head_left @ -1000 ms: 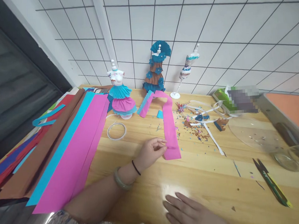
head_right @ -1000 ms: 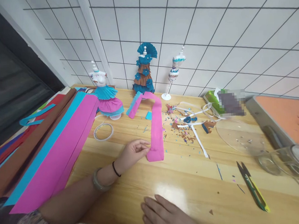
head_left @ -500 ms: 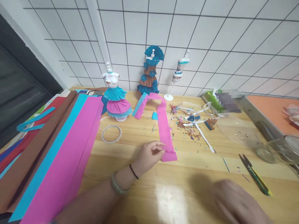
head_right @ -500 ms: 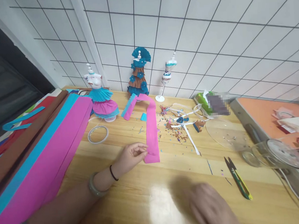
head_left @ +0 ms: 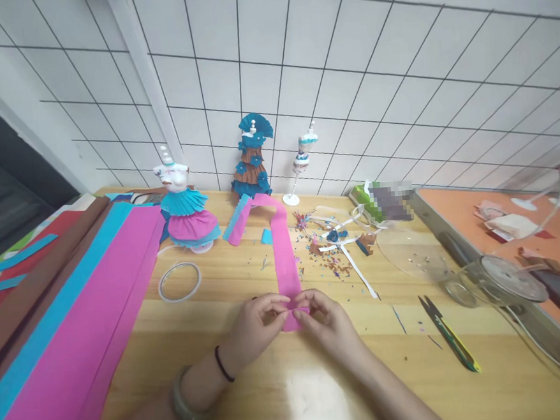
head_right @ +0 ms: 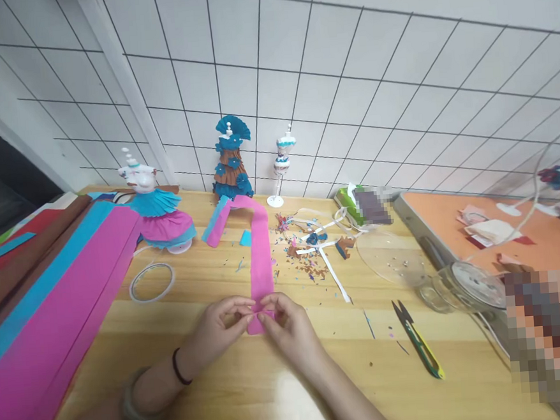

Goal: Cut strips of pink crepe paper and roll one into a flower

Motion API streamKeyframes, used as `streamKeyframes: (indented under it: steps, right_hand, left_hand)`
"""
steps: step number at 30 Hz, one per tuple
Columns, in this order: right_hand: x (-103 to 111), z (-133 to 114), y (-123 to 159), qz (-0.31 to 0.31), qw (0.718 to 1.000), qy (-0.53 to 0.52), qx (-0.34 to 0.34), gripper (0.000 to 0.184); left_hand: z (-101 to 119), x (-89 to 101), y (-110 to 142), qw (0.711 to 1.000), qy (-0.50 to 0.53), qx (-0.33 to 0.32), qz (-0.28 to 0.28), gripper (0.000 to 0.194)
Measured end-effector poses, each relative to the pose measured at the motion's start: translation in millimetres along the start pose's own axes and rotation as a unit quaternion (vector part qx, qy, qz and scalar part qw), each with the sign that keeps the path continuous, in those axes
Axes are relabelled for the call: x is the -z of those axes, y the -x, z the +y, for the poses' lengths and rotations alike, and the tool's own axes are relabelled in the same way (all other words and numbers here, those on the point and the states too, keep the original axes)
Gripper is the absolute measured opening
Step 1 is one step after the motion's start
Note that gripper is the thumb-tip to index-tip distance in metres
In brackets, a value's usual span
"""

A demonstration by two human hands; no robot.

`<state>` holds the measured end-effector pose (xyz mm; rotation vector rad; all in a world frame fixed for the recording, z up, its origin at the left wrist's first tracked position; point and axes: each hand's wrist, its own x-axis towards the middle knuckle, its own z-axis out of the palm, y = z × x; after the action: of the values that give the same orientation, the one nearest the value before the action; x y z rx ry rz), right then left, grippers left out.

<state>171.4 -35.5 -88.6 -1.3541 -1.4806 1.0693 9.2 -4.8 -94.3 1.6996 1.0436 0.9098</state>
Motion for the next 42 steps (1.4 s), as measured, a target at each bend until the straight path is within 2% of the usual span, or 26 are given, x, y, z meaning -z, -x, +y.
streamKeyframes:
  steps: [4,12,19,25,35,42]
  right_hand:
    - [4.5,5.2,0.6,0.017,0.999,-0.034,-0.012,0.021]
    - [9.8,6.0,4.4,0.032,0.999,-0.027,-0.003,0.021]
    - [13.5,6.0,6.0,-0.006,1.0,0.01,0.025,0.02]
    - [11.9,4.0,6.1,-0.015,0.999,0.018,0.038,0.016]
    - [11.7,13.6,6.2,0.007,0.988,0.108,0.11,0.015]
    - [14.2,16.4,4.8,0.004,0.981,0.131,0.144,0.012]
  left_hand:
    - [-1.7,-1.4,2.3,1.0,-0.006,-0.003,-0.001,0.017]
    - [-4.1,-1.1,2.2,1.0,0.007,-0.004,-0.019,0.018]
    - [1.4,1.5,1.8,0.999,-0.007,-0.039,-0.037,0.022]
    - [4.8,0.9,1.0,0.999,-0.008,-0.028,-0.026,0.016]
    - [-1.6,-0.3,-1.1,1.0,-0.007,-0.029,0.009,0.013]
    - [-0.5,-0.6,-0.4,0.999,-0.02,-0.03,0.013,0.012]
